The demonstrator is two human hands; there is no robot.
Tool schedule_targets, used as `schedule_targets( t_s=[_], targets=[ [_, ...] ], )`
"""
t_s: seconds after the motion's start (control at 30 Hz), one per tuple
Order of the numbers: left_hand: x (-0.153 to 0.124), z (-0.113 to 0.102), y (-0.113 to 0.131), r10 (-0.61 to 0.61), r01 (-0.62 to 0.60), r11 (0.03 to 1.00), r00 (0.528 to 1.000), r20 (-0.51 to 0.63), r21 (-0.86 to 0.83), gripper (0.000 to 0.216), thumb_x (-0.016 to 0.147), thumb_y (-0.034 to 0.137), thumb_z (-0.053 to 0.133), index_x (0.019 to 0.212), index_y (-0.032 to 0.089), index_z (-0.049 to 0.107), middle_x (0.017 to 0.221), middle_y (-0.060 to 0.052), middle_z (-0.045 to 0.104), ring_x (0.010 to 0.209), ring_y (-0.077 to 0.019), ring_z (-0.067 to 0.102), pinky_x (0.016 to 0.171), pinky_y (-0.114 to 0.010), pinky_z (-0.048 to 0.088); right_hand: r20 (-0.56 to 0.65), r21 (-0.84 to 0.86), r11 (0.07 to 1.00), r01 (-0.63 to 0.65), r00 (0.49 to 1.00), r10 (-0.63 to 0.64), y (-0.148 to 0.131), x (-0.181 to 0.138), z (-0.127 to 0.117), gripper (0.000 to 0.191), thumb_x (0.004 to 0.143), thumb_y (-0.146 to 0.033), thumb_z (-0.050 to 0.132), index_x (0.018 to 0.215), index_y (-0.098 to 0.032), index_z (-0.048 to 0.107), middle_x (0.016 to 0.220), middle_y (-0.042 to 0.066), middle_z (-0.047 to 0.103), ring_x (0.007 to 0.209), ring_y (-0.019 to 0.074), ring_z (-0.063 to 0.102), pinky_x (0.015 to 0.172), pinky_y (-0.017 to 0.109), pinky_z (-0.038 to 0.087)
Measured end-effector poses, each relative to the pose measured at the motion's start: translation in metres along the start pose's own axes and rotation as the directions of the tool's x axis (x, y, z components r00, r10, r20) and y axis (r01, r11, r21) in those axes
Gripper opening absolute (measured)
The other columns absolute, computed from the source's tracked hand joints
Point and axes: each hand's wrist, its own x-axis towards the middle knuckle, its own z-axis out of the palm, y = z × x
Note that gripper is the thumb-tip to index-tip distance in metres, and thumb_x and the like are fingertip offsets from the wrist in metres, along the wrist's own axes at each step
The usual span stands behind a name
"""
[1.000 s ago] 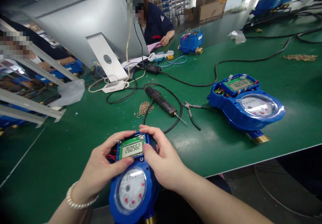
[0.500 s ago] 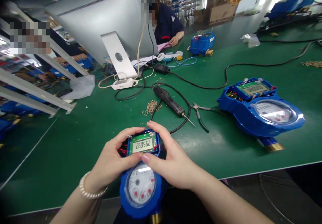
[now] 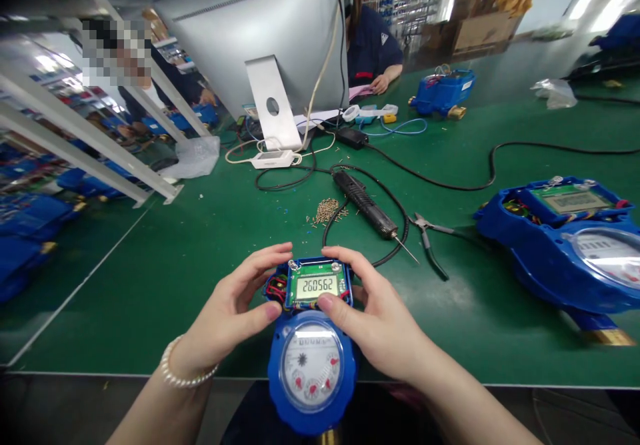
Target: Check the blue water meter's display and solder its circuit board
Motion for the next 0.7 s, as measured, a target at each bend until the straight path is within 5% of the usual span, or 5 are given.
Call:
schedule_targets(
  t_s=[0.37, 0.53, 0.7],
  targets=[
    [-0.002, 0.001, -0.003, 0.032, -0.031, 0.999, 0.999, 0.033, -0.011, 0.040, 0.082, 0.027, 0.066, 0.121, 0.032, 0.057, 0.137, -0.003, 0.047, 0.129, -0.0221, 0.041, 0.110, -0.039, 0.035, -0.010, -0.046, 0.999, -0.011, 1.000, 0.010, -0.003, 0.001, -0.001, 0.050, 0.082, -0.034, 0.065, 0.127, -0.028, 0.044, 0.125, 0.006, 0.057, 0.105, 0.0195, 0.061, 0.089, 0.030, 0.054],
    [-0.008, -0.001, -0.008, -0.025, 0.017, 0.991, 0.998, -0.062, -0.134, 0.029, 0.085, 0.027, 0.062, 0.114, 0.027, 0.061, 0.135, -0.006, 0.049, 0.122, -0.0222, 0.049, 0.097, -0.033, 0.048, -0.046, -0.087, 0.996, -0.027, 0.999, 0.023, -0.004, 0.000, -0.004, 0.050, 0.081, -0.034, 0.066, 0.126, -0.028, 0.045, 0.126, 0.007, 0.058, 0.104, 0.0221, 0.063, 0.086, 0.032, 0.056],
    [-0.003, -0.005, -0.006, -0.017, 0.012, 0.998, 0.996, -0.084, -0.059, 0.025, 0.081, 0.027, 0.068, 0.106, 0.028, 0.066, 0.130, -0.003, 0.053, 0.117, -0.0200, 0.052, 0.089, -0.028, 0.052, -0.040, -0.074, 0.997, -0.015, 0.999, 0.012, -0.003, 0.001, -0.004, 0.047, 0.081, -0.033, 0.066, 0.124, -0.030, 0.047, 0.126, 0.007, 0.058, 0.102, 0.0211, 0.064, 0.081, 0.028, 0.058]
  ],
)
